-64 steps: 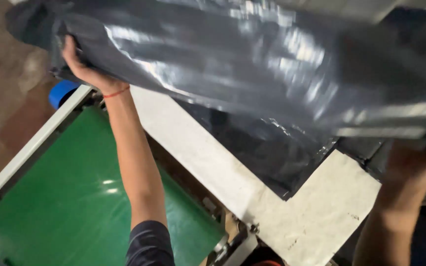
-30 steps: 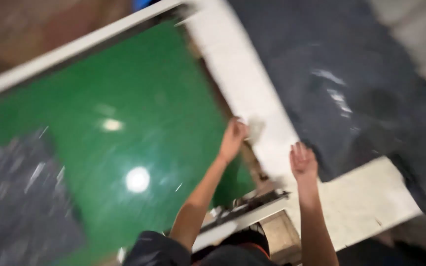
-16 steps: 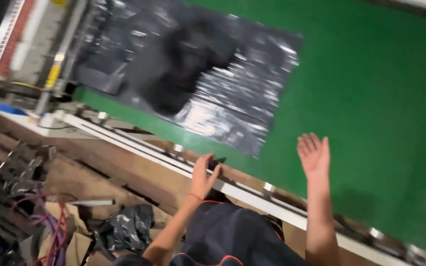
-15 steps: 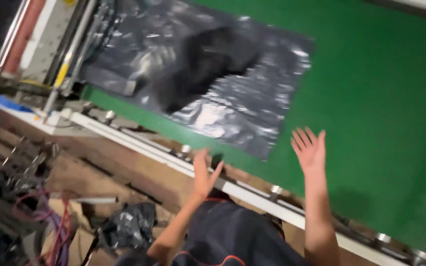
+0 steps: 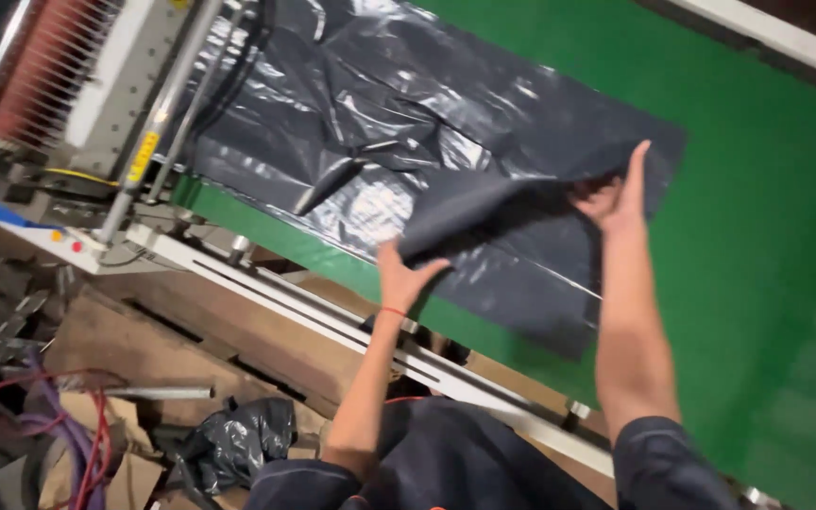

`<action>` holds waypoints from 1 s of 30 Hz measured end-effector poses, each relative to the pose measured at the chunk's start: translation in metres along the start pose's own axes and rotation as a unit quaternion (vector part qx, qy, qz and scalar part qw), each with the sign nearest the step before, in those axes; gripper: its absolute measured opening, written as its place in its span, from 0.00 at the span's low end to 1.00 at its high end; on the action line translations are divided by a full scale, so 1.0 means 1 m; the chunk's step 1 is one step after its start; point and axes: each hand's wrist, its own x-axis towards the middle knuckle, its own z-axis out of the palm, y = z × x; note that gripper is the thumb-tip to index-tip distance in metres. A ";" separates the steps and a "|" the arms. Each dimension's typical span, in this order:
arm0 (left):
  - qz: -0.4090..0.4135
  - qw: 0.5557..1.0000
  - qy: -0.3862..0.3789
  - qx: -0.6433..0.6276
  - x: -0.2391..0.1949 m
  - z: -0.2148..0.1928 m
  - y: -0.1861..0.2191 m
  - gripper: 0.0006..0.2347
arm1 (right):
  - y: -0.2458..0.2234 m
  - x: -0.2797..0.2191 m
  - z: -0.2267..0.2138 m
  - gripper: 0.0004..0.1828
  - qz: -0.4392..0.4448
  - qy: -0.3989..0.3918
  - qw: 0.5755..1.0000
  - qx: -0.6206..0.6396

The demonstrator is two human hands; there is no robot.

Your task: The person folds a large black plastic sheet on a green conveyor belt. They repeatedly fold the sheet in half lengthwise, smooth it out, and then fold it again to create a compact stack. The person then lifts the folded stack and places it onto a pile of similar items.

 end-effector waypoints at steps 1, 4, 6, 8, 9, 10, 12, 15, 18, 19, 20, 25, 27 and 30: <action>0.027 0.999 -0.045 -0.013 -0.003 0.013 -0.012 0.34 | -0.004 0.031 -0.019 0.55 -0.043 0.090 0.991 -0.094; 0.198 0.970 -0.141 -0.008 -0.010 0.015 -0.005 0.13 | -0.041 0.023 0.017 0.46 -0.031 0.214 0.952 -0.215; 0.339 0.921 -0.190 0.008 -0.014 0.014 0.009 0.03 | -0.067 0.002 0.058 0.67 0.018 0.248 0.938 -0.243; 0.422 0.862 -0.278 0.030 -0.031 0.022 0.018 0.14 | -0.078 -0.012 0.074 0.50 0.025 0.233 0.860 -0.453; 0.421 0.863 -0.278 0.030 -0.039 0.029 0.017 0.14 | -0.078 -0.007 0.072 0.50 0.026 0.233 0.859 -0.454; 0.429 0.848 -0.304 0.062 -0.048 0.037 0.016 0.19 | -0.079 -0.002 0.070 0.44 0.007 0.219 0.841 -0.494; 0.440 0.831 -0.327 0.093 -0.061 0.051 0.025 0.24 | -0.088 0.010 0.056 0.39 -0.016 0.204 0.821 -0.533; 0.430 0.830 -0.338 0.111 -0.074 0.071 0.029 0.24 | -0.096 0.026 0.045 0.17 -0.083 0.166 0.799 -0.571; 0.415 0.819 -0.362 0.163 -0.087 0.095 0.024 0.26 | -0.109 0.000 0.054 0.40 -0.008 0.139 0.859 -0.493; 0.414 0.815 -0.372 0.161 -0.089 0.099 0.026 0.27 | -0.109 -0.003 0.048 0.45 -0.025 0.127 0.855 -0.503; 0.412 0.812 -0.382 0.159 -0.091 0.103 0.028 0.28 | -0.109 -0.005 0.041 0.50 -0.042 0.115 0.850 -0.513; 0.412 0.788 -0.423 0.175 -0.110 0.122 0.008 0.22 | -0.099 0.053 -0.045 0.09 -0.181 0.167 0.838 -0.487; 0.408 0.789 -0.426 0.173 -0.112 0.124 0.003 0.23 | -0.099 0.071 -0.071 0.04 -0.167 0.177 0.876 -0.416; 0.412 0.788 -0.420 0.183 -0.115 0.124 0.001 0.20 | -0.091 0.095 -0.110 0.07 -0.208 0.229 0.835 -0.455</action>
